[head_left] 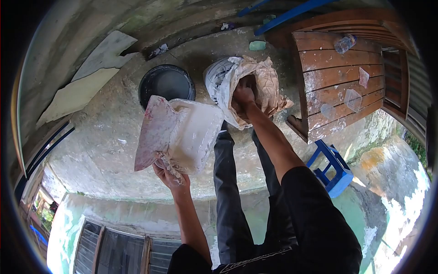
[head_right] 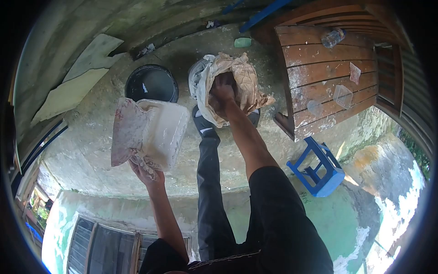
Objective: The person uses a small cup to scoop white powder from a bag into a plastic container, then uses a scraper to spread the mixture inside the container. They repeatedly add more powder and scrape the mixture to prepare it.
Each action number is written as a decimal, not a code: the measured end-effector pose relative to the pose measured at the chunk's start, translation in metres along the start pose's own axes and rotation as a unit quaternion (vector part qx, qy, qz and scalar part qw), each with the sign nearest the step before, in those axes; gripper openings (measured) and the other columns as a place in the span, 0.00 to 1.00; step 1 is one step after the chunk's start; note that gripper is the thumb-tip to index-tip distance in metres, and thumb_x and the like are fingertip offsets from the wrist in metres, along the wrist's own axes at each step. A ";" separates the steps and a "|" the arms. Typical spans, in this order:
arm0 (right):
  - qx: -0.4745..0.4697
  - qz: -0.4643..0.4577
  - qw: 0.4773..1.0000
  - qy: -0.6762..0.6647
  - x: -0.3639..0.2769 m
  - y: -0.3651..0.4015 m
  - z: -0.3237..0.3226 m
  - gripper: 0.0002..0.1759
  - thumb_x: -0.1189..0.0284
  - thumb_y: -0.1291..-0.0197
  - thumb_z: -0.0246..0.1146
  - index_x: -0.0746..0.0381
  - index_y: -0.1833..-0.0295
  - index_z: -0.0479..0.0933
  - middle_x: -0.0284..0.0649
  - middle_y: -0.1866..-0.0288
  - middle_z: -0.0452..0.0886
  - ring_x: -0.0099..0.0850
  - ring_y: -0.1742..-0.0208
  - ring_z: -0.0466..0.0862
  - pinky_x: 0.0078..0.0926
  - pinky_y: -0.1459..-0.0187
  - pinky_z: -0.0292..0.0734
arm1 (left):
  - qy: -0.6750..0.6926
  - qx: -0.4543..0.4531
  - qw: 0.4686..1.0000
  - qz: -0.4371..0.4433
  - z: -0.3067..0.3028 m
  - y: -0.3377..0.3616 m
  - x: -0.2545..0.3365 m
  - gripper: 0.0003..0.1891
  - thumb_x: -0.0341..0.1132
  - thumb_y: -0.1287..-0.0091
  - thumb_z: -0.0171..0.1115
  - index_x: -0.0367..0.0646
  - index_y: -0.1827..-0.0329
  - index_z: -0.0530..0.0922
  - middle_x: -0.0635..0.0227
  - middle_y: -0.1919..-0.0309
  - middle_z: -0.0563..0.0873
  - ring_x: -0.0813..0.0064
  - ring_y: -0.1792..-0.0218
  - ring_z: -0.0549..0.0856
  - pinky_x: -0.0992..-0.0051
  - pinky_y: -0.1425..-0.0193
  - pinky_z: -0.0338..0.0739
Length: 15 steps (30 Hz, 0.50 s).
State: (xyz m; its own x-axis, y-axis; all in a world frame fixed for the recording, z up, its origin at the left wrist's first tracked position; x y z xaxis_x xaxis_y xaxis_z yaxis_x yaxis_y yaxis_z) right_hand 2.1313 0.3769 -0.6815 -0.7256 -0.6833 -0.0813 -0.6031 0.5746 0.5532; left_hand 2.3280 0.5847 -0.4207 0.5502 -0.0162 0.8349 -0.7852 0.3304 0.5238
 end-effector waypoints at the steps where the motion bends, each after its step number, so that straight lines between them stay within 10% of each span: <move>1: 0.008 0.001 1.000 0.021 -0.002 0.000 -0.002 0.15 0.69 0.43 0.55 0.62 0.54 0.81 0.48 0.50 0.79 0.46 0.50 0.81 0.40 0.63 0.83 | -0.004 -0.009 1.000 0.000 0.000 -0.004 0.002 0.29 0.34 0.35 0.57 0.44 0.32 0.58 0.61 0.39 0.71 0.62 0.39 0.73 0.59 0.33 0.68; 15: -0.063 -0.012 0.997 -0.045 0.006 -0.009 0.009 0.10 0.71 0.44 0.57 0.59 0.61 0.82 0.45 0.60 0.84 0.38 0.58 0.85 0.35 0.58 0.82 | 0.011 -0.051 0.999 0.011 0.005 -0.028 0.015 0.23 0.35 0.34 0.57 0.44 0.37 0.63 0.62 0.42 0.74 0.66 0.43 0.76 0.63 0.37 0.72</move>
State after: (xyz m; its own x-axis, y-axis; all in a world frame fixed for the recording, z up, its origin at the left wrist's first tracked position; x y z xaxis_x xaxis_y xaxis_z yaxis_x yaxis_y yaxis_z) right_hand 2.1295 0.3722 -0.6947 -0.7413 -0.6500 -0.1674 -0.5787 0.4926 0.6499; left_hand 2.3571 0.5702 -0.4219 0.5394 0.0124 0.8419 -0.7652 0.4245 0.4840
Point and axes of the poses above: each hand's wrist, its own y-axis away from the middle knuckle, its own z-axis out of the palm, x = y × z, the point moved 5 cm from there along -y, towards the middle knuckle
